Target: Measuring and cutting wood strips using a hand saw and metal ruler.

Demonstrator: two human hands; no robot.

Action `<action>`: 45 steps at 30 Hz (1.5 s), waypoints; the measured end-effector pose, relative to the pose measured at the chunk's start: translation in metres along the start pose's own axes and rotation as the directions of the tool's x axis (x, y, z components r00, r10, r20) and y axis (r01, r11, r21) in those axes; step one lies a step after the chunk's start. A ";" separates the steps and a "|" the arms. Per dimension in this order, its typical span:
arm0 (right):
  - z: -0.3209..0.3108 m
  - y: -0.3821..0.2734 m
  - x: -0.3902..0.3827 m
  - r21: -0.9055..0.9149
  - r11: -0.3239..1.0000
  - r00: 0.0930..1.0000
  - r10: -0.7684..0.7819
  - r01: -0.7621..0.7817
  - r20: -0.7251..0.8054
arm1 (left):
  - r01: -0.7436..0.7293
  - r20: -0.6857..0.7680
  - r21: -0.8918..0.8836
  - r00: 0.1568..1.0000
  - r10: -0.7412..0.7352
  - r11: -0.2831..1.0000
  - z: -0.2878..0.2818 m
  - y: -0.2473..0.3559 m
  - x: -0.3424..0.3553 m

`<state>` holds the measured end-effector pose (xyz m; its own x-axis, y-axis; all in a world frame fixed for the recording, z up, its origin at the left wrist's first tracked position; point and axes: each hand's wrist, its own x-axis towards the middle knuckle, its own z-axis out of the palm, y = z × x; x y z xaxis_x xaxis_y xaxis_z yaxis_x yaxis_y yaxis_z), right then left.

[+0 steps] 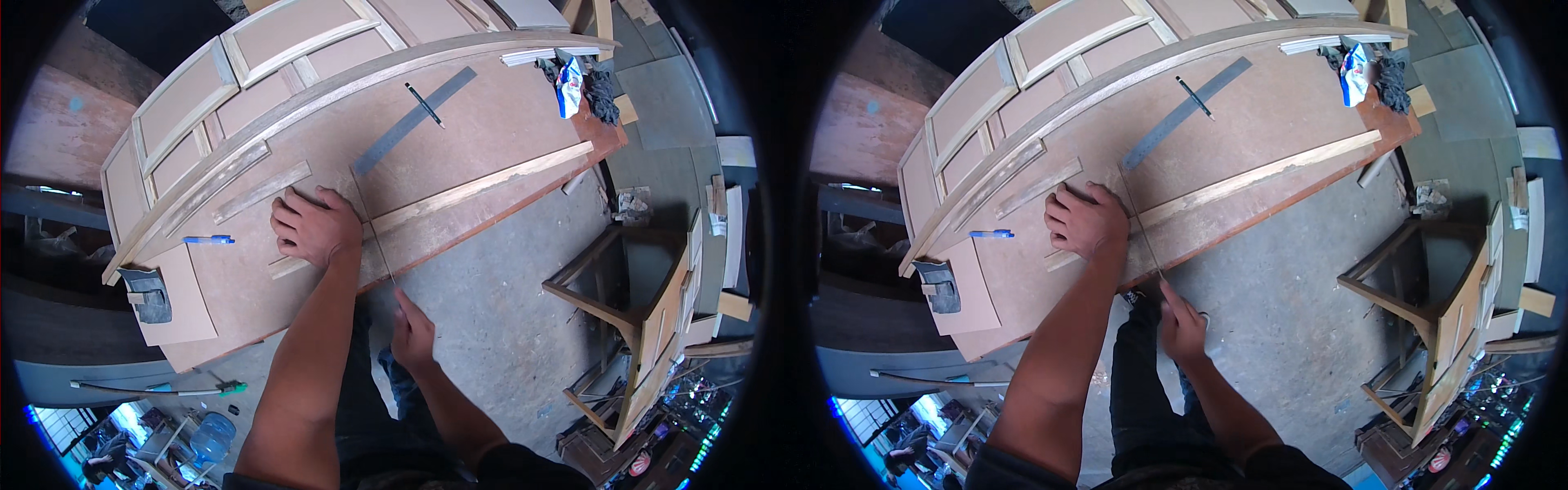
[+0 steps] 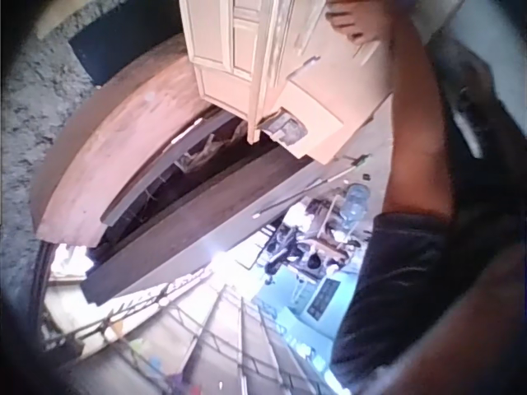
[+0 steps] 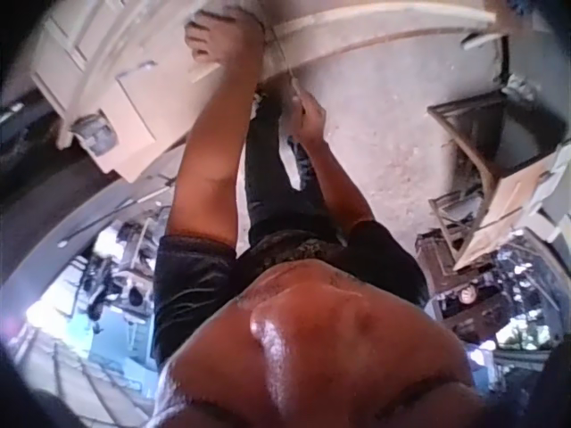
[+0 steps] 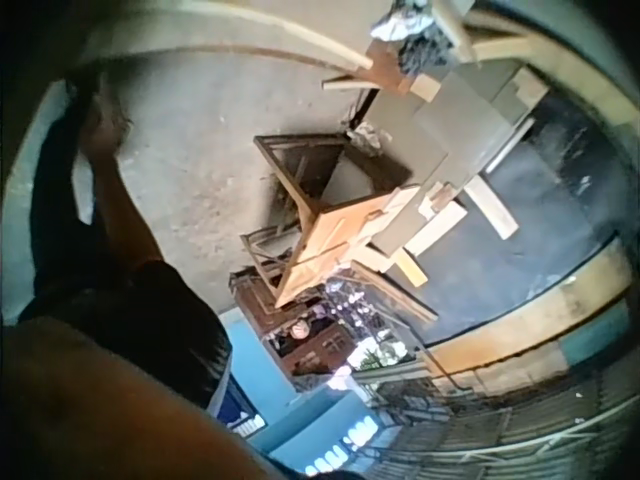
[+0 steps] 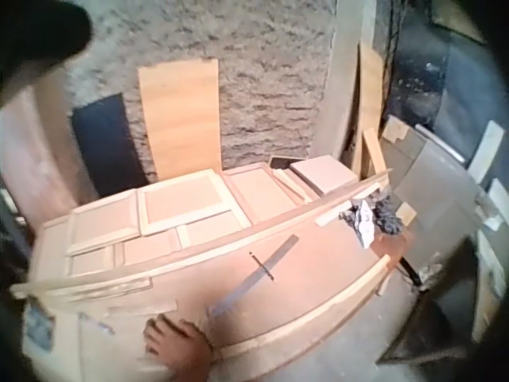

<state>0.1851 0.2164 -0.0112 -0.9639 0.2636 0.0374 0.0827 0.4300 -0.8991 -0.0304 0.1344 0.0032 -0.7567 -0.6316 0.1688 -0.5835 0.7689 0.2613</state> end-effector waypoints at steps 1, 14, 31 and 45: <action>-0.007 0.006 -0.026 -0.009 1.000 0.999 -0.028 0.027 -0.024 | 0.002 -0.003 0.003 1.000 -0.002 1.000 0.000 0.000 0.003; -0.006 0.005 -0.033 -0.015 0.999 0.996 -0.043 0.042 -0.075 | -0.004 -0.022 -0.019 1.000 0.004 1.000 0.001 -0.001 0.005; -0.043 0.003 -0.089 -0.070 0.997 1.000 0.009 -0.009 -0.005 | -0.009 -0.048 -0.045 0.999 0.006 0.999 -0.001 -0.002 0.002; -0.033 -0.002 -0.088 -0.009 1.000 0.999 -0.010 0.009 -0.048 | 0.012 -0.034 -0.056 0.999 -0.014 0.998 -0.005 -0.003 0.006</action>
<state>0.2782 0.2204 0.0017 -0.9515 0.3004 0.0670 0.0758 0.4398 -0.8949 -0.0322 0.1278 0.0087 -0.7377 -0.6456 0.1976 -0.5755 0.7543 0.3158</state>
